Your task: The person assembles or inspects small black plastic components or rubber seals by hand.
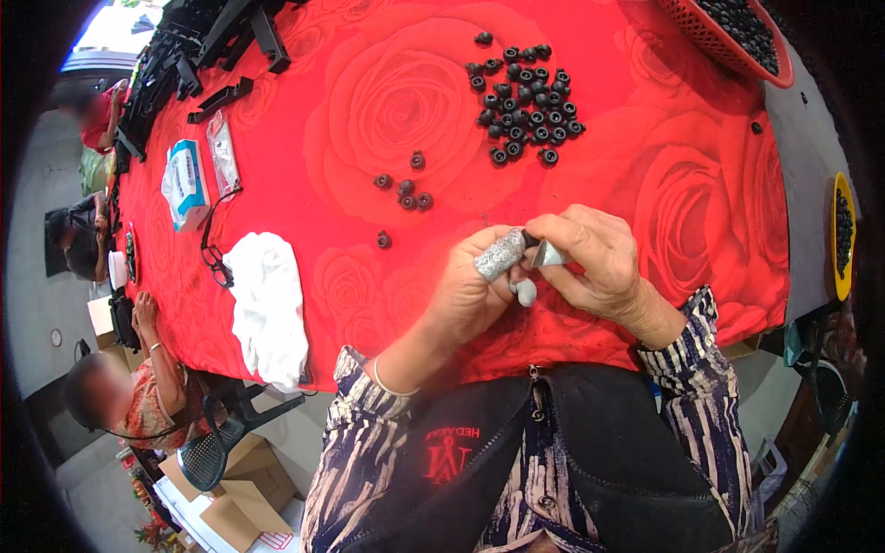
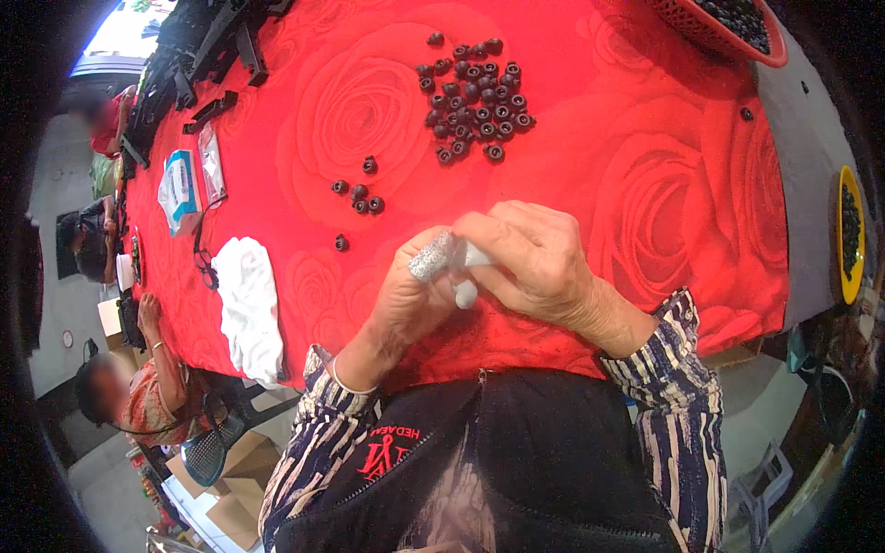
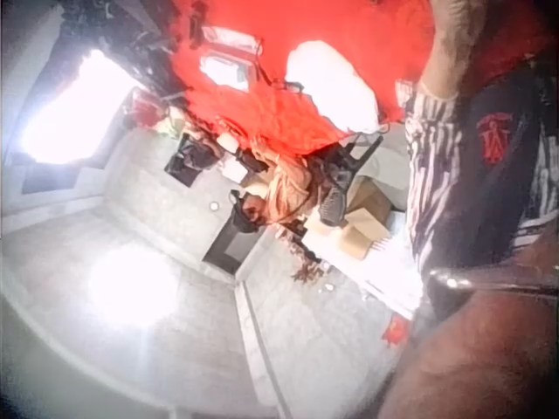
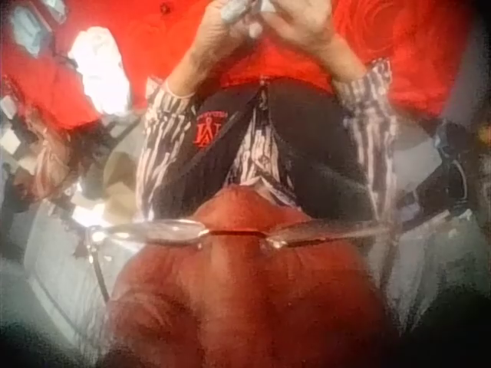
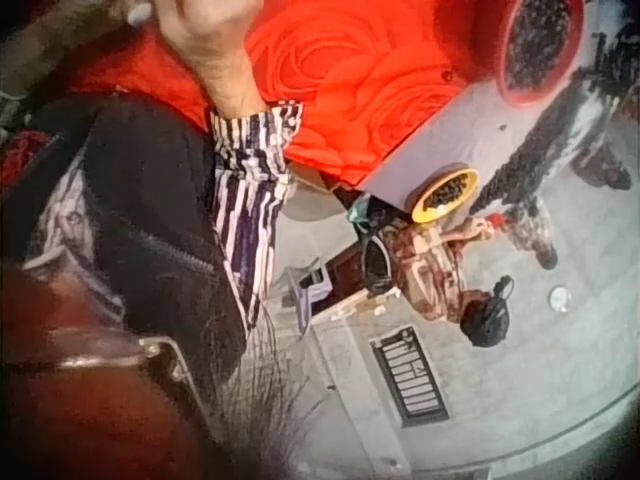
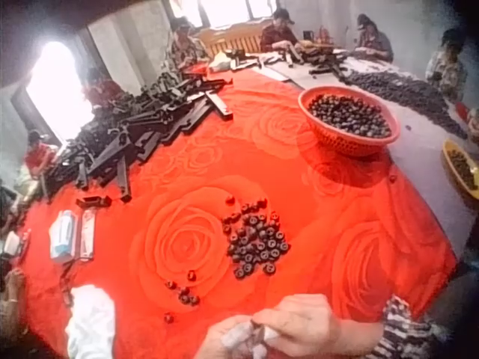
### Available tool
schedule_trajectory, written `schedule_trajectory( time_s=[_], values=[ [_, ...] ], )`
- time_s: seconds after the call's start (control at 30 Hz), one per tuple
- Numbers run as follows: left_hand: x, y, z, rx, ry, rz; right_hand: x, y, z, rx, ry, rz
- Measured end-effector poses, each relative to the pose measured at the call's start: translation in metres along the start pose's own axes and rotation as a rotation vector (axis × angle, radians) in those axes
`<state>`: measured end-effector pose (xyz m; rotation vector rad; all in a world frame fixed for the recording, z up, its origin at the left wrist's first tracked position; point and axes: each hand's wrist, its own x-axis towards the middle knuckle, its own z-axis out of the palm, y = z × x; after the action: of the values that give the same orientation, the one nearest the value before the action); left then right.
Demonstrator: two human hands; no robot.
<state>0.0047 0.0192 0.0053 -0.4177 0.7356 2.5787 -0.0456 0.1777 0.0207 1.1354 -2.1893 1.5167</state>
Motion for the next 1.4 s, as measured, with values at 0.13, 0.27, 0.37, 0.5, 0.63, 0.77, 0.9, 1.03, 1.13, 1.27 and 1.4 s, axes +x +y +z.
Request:
schedule_trajectory(
  time_s=[0.13, 0.27, 0.37, 0.5, 0.63, 0.77, 0.9, 1.03, 1.13, 1.27, 1.4],
  values=[
    [0.001, -0.003, -0.003, 0.010, 0.020, 0.017, -0.002, 0.000, 0.001, -0.111, 0.003, -0.078],
    [0.004, -0.002, -0.002, 0.004, 0.007, 0.032, -0.005, 0.002, 0.004, -0.131, 0.041, -0.084],
    [0.004, -0.001, -0.002, 0.002, 0.008, 0.042, -0.003, 0.000, 0.003, -0.111, 0.028, -0.037],
    [0.004, -0.001, 0.001, -0.002, 0.063, 0.060, -0.001, 0.000, 0.005, -0.110, 0.005, -0.034],
    [0.003, -0.001, -0.007, 0.010, 0.020, 0.084, 0.000, 0.001, -0.001, -0.093, -0.026, 0.000],
    [-0.006, 0.021, 0.007, 0.429, 0.033, 0.377, 0.008, 0.007, -0.007, -0.168, 0.083, 0.117],
    [0.005, 0.044, -0.003, 1.287, 0.296, 0.993, 0.011, 0.031, -0.009, -0.363, 0.225, 0.214],
    [0.007, 0.060, -0.012, 1.580, 0.453, 1.141, 0.015, 0.034, 0.005, -0.577, 0.120, 0.343],
    [0.008, 0.062, -0.015, 1.732, 0.537, 1.160, 0.026, 0.028, 0.010, -0.696, 0.098, 0.347],
    [0.007, 0.063, -0.015, 1.855, 0.600, 1.108, 0.025, 0.037, 0.013, -0.731, 0.111, 0.231],
    [0.004, 0.059, -0.007, 1.604, 0.432, 1.228, 0.020, 0.032, 0.012, -0.387, 0.055, 0.064]
  ],
)
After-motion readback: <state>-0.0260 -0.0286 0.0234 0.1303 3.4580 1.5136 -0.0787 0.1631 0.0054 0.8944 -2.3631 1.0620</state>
